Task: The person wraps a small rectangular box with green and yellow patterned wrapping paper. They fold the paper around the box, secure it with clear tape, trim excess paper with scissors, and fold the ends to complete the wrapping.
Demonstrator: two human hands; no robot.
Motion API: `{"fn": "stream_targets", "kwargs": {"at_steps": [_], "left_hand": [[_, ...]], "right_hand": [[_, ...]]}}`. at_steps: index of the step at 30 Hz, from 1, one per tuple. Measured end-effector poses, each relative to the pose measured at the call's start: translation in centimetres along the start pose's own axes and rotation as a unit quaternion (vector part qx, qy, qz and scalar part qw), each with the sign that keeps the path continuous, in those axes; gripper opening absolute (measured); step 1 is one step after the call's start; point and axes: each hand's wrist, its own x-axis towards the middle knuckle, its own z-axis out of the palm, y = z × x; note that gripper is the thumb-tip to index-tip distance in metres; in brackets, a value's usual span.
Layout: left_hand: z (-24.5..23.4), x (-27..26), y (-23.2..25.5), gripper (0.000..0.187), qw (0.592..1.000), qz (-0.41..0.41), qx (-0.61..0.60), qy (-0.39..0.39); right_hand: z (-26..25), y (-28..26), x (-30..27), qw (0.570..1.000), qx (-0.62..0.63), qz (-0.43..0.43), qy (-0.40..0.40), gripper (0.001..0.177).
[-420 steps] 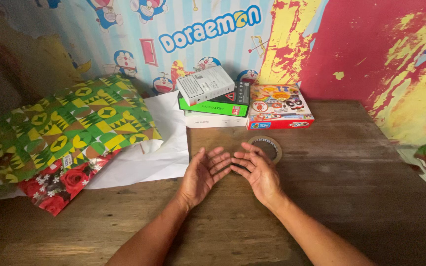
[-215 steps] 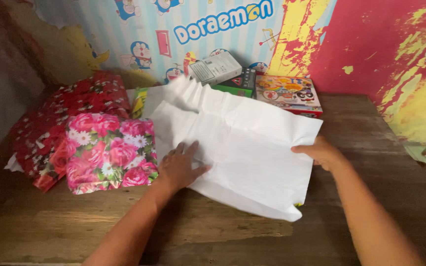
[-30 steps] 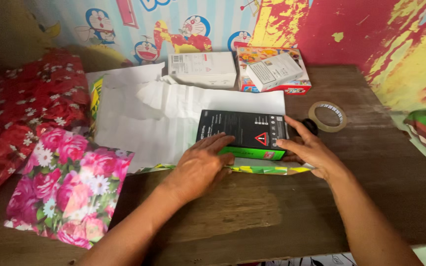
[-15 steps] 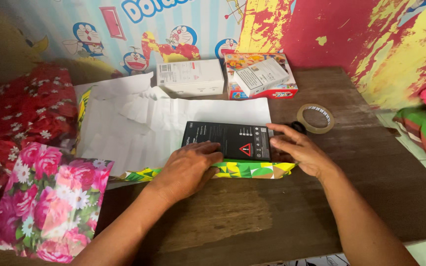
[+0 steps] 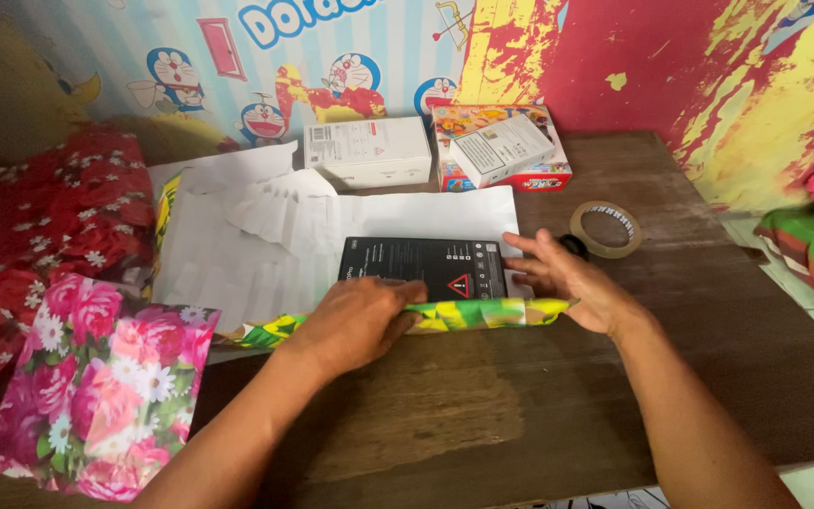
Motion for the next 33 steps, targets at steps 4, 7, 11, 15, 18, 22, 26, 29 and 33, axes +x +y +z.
{"fn": "stream_targets", "kwargs": {"at_steps": [4, 7, 11, 15, 18, 22, 26, 29, 33], "left_hand": [[-0.4, 1.0, -0.6, 0.016, 1.000, -0.003, -0.003, 0.022], [-0.5, 1.9, -1.3, 0.016, 1.000, 0.000, -0.009, 0.015], [-0.5, 3.2, -2.4, 0.016, 1.000, -0.002, -0.028, 0.013], [-0.5, 4.1, -3.3, 0.019, 0.999, 0.001, -0.049, 0.003], [-0.6, 4.4, -3.5, 0.019, 0.998, -0.012, -0.057, -0.008], [-1.7, 3.7, -3.4, 0.027, 0.999, -0.011, -0.042, -0.026], [-3.6, 1.3, -4.0, 0.041, 0.991, -0.101, -0.019, -0.087], [-4.6, -0.9, -5.1, 0.041, 0.984, -0.141, 0.006, -0.112], [-5.6, -3.4, -7.5, 0.022, 0.982, -0.159, 0.006, -0.104]], "right_hand": [[-1.1, 0.0, -1.2, 0.987, 0.035, -0.085, -0.130, 0.084], [-1.5, 0.0, -2.4, 0.970, -0.078, -0.158, -0.166, 0.071], [-0.7, 0.1, -2.5, 0.969, -0.177, -0.158, -0.064, 0.042], [-1.1, -0.4, -3.2, 0.954, -0.192, -0.204, -0.104, 0.038], [-1.3, -0.3, -3.5, 0.952, -0.200, -0.208, -0.099, 0.030], [-1.1, 0.2, -3.1, 0.952, -0.235, -0.196, -0.019, 0.019], [-1.6, 0.7, -2.9, 0.946, -0.242, -0.216, -0.003, 0.020], [-2.0, 1.1, -2.4, 0.941, -0.248, -0.230, -0.016, 0.020], [-2.8, 1.4, -1.9, 0.940, -0.238, -0.244, 0.016, 0.020]]}}
